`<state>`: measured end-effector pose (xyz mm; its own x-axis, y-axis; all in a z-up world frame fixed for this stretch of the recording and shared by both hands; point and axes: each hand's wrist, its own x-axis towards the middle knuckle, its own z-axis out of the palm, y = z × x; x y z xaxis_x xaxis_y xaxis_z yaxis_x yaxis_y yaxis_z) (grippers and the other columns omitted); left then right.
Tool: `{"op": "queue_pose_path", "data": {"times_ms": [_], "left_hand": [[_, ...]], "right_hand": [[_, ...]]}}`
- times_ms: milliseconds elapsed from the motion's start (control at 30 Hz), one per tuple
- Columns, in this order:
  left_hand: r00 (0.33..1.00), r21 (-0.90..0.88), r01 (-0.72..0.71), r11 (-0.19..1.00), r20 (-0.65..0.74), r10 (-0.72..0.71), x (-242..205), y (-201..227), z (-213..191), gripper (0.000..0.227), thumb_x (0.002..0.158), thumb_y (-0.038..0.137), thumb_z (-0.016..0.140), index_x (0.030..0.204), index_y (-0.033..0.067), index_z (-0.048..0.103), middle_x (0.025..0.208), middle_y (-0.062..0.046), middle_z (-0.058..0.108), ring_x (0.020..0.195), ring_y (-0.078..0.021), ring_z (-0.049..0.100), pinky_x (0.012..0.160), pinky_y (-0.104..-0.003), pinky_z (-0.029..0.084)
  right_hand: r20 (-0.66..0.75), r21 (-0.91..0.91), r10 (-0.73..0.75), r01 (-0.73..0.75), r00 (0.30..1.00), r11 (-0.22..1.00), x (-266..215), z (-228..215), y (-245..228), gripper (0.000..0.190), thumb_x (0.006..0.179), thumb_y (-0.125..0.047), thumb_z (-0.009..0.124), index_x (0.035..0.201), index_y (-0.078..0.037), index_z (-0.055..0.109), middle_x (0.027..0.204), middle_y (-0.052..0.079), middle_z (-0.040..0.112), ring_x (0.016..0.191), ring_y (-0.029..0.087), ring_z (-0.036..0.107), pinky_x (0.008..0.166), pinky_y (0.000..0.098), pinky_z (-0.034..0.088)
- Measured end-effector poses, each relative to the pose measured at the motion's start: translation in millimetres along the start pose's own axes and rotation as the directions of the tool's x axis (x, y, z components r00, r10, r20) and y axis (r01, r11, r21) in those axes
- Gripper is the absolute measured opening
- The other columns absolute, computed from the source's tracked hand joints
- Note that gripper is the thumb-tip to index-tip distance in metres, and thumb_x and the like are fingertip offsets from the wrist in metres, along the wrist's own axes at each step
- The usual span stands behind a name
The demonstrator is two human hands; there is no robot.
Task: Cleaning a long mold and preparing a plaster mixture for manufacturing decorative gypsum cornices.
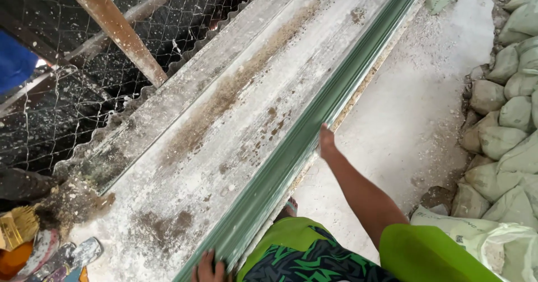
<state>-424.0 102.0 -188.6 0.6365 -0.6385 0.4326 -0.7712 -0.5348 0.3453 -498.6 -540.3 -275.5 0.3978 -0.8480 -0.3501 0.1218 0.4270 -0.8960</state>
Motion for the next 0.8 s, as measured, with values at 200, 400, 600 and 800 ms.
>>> {"op": "queue_pose_path", "data": {"times_ms": [200,400,600,800], "left_hand": [[0.945,0.107,0.089,0.990,0.304,-0.117,98,99,-60,0.033,0.068,0.023,0.079,0.096,0.0131,0.065,0.138,-0.013,0.058,0.132,-0.0352,0.052,0.109,-0.059,0.036],[0.917,0.165,0.050,0.985,0.383,-0.111,102,104,-61,0.036,0.070,0.024,0.077,0.102,0.0123,0.065,0.134,-0.015,0.058,0.122,-0.0368,0.054,0.107,-0.059,0.036],[0.909,0.183,-0.042,0.982,0.414,-0.039,114,111,-61,0.020,0.079,0.019,0.073,0.095,0.0117,0.064,0.130,-0.016,0.060,0.120,-0.0360,0.055,0.105,-0.057,0.038],[0.896,0.098,-0.038,0.994,0.443,-0.009,112,109,-55,0.042,0.074,0.029,0.075,0.110,0.0120,0.063,0.133,-0.019,0.055,0.119,-0.0380,0.052,0.100,-0.059,0.038]], "right_hand": [[-0.275,-0.267,-0.018,-0.058,0.961,0.962,29,-8,-9,0.045,0.101,-0.019,0.058,0.128,0.016,0.052,0.112,0.020,0.061,0.091,0.022,0.055,0.077,0.0414,0.052],[-0.276,-0.531,-0.113,-0.053,0.955,0.845,-105,67,-93,0.064,0.094,-0.013,0.055,0.152,0.006,0.035,0.106,0.024,0.064,0.081,0.024,0.062,0.071,0.0364,0.052],[-0.205,-0.575,-0.201,0.048,0.958,0.816,-61,30,-57,0.064,0.097,-0.014,0.059,0.153,0.008,0.037,0.133,0.028,0.061,0.105,0.025,0.069,0.088,0.0360,0.056],[-0.190,-0.913,-0.158,-0.115,0.969,0.392,-77,28,-80,0.070,0.106,-0.033,0.057,0.163,-0.008,0.024,0.140,0.038,0.045,0.132,0.047,0.050,0.112,0.0492,0.039]]}}
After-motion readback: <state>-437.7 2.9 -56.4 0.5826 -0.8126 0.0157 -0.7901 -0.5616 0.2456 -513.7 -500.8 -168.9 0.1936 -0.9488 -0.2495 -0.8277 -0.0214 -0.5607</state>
